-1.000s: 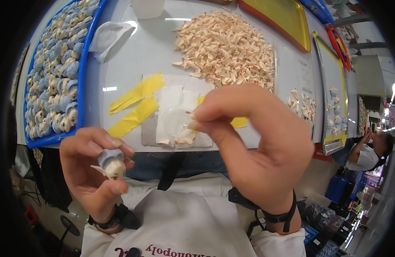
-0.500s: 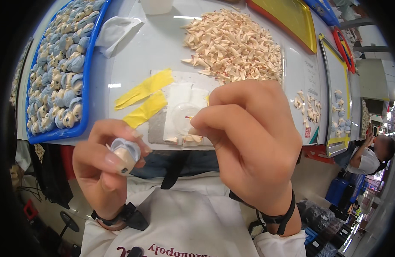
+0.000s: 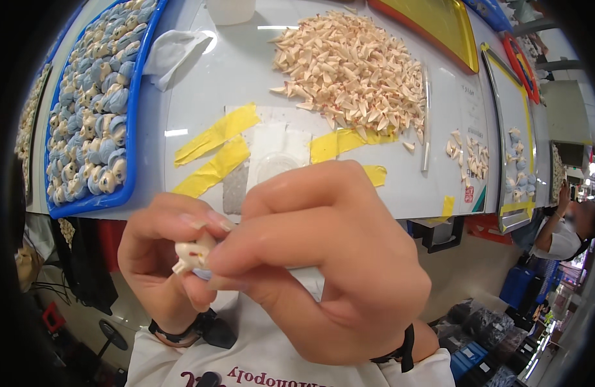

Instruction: The person prepares a glue bottle by attaching a nozzle and cutting its tip with pliers. They then pick up small doll heads from a blue tray and attach small white hair pieces to the top of each head using glue. The finished doll heads are placed back into the tray.

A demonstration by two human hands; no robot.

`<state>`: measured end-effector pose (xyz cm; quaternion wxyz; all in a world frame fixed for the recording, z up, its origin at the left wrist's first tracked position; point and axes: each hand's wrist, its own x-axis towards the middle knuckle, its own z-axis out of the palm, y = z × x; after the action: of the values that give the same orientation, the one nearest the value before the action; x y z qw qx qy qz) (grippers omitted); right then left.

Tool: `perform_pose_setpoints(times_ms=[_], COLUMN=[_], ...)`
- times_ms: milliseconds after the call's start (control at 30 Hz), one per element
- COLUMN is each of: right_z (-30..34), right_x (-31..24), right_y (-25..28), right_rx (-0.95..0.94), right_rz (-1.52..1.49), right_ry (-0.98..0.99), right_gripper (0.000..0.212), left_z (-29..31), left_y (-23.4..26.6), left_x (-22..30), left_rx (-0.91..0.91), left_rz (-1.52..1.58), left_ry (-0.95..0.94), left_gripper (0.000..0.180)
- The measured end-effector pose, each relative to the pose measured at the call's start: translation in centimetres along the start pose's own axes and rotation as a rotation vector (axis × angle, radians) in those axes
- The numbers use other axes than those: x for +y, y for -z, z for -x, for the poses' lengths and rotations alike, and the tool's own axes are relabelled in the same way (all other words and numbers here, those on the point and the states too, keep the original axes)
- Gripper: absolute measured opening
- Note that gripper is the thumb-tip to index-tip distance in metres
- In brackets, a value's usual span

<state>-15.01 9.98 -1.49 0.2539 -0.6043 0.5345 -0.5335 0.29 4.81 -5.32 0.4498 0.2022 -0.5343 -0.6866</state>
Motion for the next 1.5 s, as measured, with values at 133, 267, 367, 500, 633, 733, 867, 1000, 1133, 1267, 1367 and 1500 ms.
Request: perform_pose_setpoints(times_ms=[133,267,367,500,633,733,867,1000,1133,1267,1367,1500], right_z=[-0.3,-0.5,-0.5,-0.3,0.6,0.4,1.1,2.7,6.0,3.8,1.1,-0.3], right_x=[-0.3,-0.7,-0.4,-0.5,-1.6,-1.8,-0.4,2.5,4.1,4.9,5.3,6.3], right_y=[0.8,1.2,1.3,1.5,1.7,2.3,7.8,19.1,24.9,22.6,20.0,19.3], right_rx=[-0.085,-0.111,-0.118,-0.130,-0.110,-0.159,0.028,0.521,0.581,0.374,0.134,0.051], right_rz=[0.235,0.375,0.368,0.222,-0.194,-0.236,0.109,0.759,0.955,0.843,0.885,0.846], right_ry=[0.116,0.192,0.211,0.098,-0.307,-0.466,-0.316,-0.580,-0.601,-0.453,-0.417,-0.467], right_gripper=[0.020,0.021,0.020,0.024,0.041,0.040,0.028,0.034,0.042,0.030,0.023,0.016], left_z=[0.2,0.4,0.4,-0.1,-1.0,-0.7,-1.0,-2.9,-2.6,-3.8,-5.0,-5.4], left_y=[0.5,0.5,0.4,0.6,-0.2,-2.0,-1.5,5.9,18.0,18.5,17.8,15.9], left_x=[-0.3,0.0,0.2,0.0,0.1,0.1,1.2,5.4,6.5,5.8,5.5,6.0], left_rx=[-0.016,-0.016,-0.004,-0.046,-0.128,-0.108,-0.148,0.258,0.520,0.417,0.325,0.323], left_rz=[-0.062,-0.096,-0.113,-0.304,-0.661,-0.893,-0.910,-1.631,-1.436,-1.911,-1.850,-1.748], left_ry=[-0.041,-0.015,-0.007,-0.168,-0.462,-0.518,-0.476,-0.268,0.034,0.135,0.110,0.200], left_gripper=[0.046,0.046,0.045,0.039,0.040,0.035,0.040,0.051,0.054,0.058,0.053,0.047])
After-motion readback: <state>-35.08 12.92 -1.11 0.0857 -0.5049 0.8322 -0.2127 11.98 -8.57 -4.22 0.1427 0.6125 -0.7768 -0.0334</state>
